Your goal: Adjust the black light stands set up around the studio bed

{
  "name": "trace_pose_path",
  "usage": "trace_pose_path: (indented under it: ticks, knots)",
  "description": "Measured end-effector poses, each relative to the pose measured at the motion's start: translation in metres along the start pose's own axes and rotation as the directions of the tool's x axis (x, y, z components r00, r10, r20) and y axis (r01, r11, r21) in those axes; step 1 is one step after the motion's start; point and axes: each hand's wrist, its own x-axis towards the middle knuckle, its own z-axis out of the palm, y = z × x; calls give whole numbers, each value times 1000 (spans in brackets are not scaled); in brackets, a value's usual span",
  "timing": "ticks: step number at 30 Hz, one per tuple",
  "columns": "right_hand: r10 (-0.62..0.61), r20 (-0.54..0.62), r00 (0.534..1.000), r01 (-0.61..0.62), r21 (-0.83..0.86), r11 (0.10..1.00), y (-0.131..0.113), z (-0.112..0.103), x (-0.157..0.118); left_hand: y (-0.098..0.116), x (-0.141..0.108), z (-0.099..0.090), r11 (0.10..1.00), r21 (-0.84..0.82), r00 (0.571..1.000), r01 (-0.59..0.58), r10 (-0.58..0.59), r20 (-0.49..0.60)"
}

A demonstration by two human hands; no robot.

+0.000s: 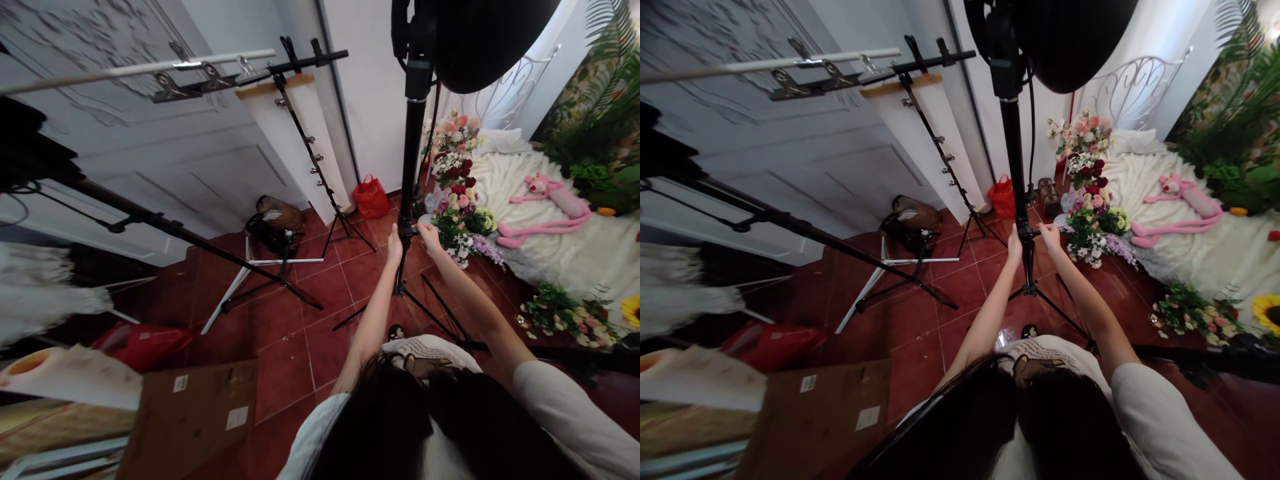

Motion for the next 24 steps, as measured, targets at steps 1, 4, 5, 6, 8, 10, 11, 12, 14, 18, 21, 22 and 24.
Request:
trace_pose_path:
  ticks: [1, 4, 5, 6, 8, 10, 11, 12, 14, 18, 21, 22, 24]
  knots:
    - [54, 45, 998, -56, 64, 996, 4, -5, -3, 0, 0, 0, 1000, -3, 1000, -11, 11, 8]
    - [187, 174, 967, -220, 192, 956, 16, -15, -13, -3, 0, -1, 999, -13, 999, -32, 33, 30]
    - [201, 214, 956, -249, 224, 942, 20, -16, -16, -3, 0, -1, 999, -15, 999, -34, 35, 35]
    - [203, 243, 949, -265, 257, 930, 24, -16, -19, -4, 1, -1, 999, -18, 999, -35, 35, 40]
    - [191, 276, 942, -279, 329, 902, 30, -14, -23, -7, 2, -2, 999, -27, 998, -36, 37, 57]
    - [178, 273, 946, -276, 381, 883, 34, -10, -26, -9, 4, -2, 999, -34, 996, -40, 42, 75]
    - [175, 263, 949, -271, 394, 878, 35, -8, -27, -11, 4, -2, 998, -36, 996, -43, 46, 81]
    - [175, 252, 952, -267, 401, 876, 36, -5, -28, -12, 5, -2, 998, -39, 995, -47, 51, 84]
    - [167, 236, 957, -255, 417, 872, 36, 0, -30, -14, 6, -2, 997, -46, 995, -54, 57, 82]
    - [151, 172, 973, -215, 463, 860, 34, 14, -34, -13, 6, -1, 998, -29, 998, -48, 49, 48]
    - [203, 37, 978, -195, 492, 849, 29, 22, -34, -10, 4, -1, 1000, -9, 999, -21, 21, 29]
    - [217, 7, 976, -191, 500, 845, 27, 23, -33, -9, 3, -1, 1000, -9, 999, -14, 14, 32]
    - [229, -23, 973, -187, 503, 844, 23, 25, -29, -7, 1, -1, 1000, -11, 999, -7, 7, 43]
